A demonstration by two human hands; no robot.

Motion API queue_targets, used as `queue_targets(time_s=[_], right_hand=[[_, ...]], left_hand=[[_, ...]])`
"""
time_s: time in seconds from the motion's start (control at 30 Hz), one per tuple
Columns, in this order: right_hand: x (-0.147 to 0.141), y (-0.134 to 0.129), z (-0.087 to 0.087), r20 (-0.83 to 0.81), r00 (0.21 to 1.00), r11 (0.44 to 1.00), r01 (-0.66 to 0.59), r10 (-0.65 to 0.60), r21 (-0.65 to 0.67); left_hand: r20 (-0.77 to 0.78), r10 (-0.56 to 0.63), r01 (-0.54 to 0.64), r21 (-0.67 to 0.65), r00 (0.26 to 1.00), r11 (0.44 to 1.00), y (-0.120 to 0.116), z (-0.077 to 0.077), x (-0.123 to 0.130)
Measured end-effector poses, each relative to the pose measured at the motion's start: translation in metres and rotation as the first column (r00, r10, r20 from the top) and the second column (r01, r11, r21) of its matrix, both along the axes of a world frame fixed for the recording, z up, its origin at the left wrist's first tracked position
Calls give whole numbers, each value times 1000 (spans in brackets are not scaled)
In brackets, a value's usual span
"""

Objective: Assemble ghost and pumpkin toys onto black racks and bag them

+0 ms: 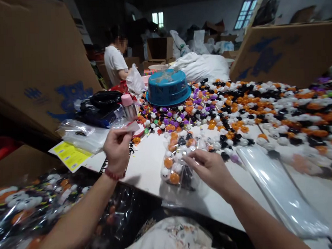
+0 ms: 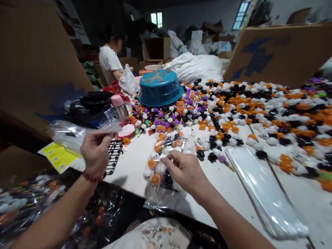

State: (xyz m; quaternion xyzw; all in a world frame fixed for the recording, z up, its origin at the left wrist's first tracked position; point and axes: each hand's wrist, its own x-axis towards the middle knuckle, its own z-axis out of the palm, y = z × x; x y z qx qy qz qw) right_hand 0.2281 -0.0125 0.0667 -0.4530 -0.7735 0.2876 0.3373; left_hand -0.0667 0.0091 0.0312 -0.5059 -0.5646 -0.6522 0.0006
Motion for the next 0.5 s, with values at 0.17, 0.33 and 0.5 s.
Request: queue_targets(time_s=[0.17,0.33,0.5], right_hand=[[-9,13,-5,-175,984,993,-46,26,-109],[-6,17,-8,-197,980,999,-30,25,-23],[8,5,-2,-35,999,978,25,-18,208]], left_hand=[[-790,-355,655,77,500,752,-107,11,90],[-810,-361,524,-79,462,848,-99,-29,143],[-789,-209,85,-197,577,977,-93,-38,158]])
